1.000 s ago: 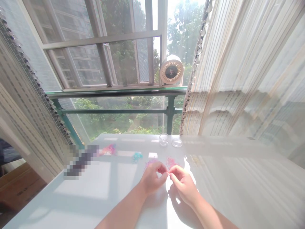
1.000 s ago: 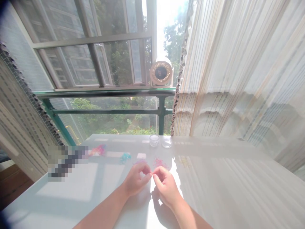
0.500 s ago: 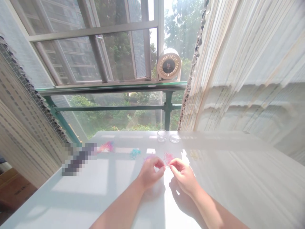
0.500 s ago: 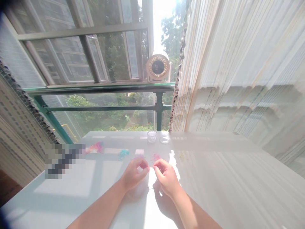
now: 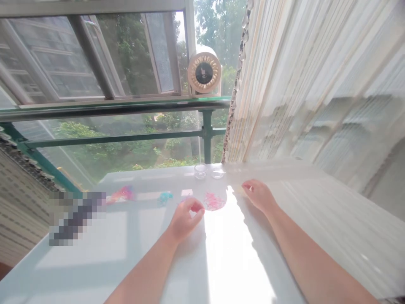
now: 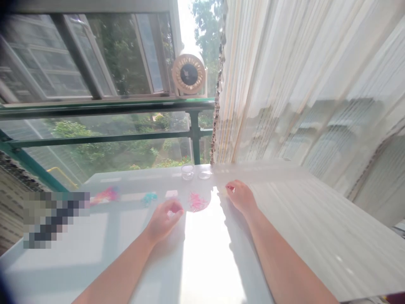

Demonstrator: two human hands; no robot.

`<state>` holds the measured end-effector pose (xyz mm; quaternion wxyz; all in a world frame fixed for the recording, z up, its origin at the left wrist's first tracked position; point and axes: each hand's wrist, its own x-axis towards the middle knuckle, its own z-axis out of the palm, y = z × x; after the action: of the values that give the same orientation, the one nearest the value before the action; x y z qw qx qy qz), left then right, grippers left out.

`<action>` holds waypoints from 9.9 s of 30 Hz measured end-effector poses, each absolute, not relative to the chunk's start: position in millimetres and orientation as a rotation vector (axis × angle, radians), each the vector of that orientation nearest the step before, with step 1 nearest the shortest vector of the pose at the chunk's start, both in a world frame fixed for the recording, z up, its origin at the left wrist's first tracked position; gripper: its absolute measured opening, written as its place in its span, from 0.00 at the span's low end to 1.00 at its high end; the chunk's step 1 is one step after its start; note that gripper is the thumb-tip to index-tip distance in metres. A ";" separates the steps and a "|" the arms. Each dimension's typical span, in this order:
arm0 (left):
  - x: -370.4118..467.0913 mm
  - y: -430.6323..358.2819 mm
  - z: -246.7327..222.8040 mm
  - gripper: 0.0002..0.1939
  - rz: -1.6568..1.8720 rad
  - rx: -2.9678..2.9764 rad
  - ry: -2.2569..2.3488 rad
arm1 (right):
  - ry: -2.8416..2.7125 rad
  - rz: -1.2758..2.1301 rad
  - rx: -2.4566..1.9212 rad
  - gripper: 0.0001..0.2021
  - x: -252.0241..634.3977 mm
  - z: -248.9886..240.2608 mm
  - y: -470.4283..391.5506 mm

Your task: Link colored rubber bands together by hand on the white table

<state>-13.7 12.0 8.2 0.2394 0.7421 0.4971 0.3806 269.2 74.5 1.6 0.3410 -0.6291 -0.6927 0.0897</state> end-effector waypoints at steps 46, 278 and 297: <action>-10.4 10.9 9.6 0.07 0.998 2.005 1.384 | -1.480 0.561 -1.448 0.14 260.9 -5.4 64.3; -9.0 -8.3 9.7 0.05 0.851 1.920 1.333 | -1.940 1.579 -1.065 0.13 175.1 3.6 8.9; -13.5 -5.1 9.9 0.07 0.986 1.903 1.343 | -1.892 1.600 -1.095 0.08 174.3 0.8 11.1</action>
<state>-13.5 -5.1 9.9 0.3014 0.7173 0.5063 0.3719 174.3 11.1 0.8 0.2146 -0.3948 -0.6821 0.5769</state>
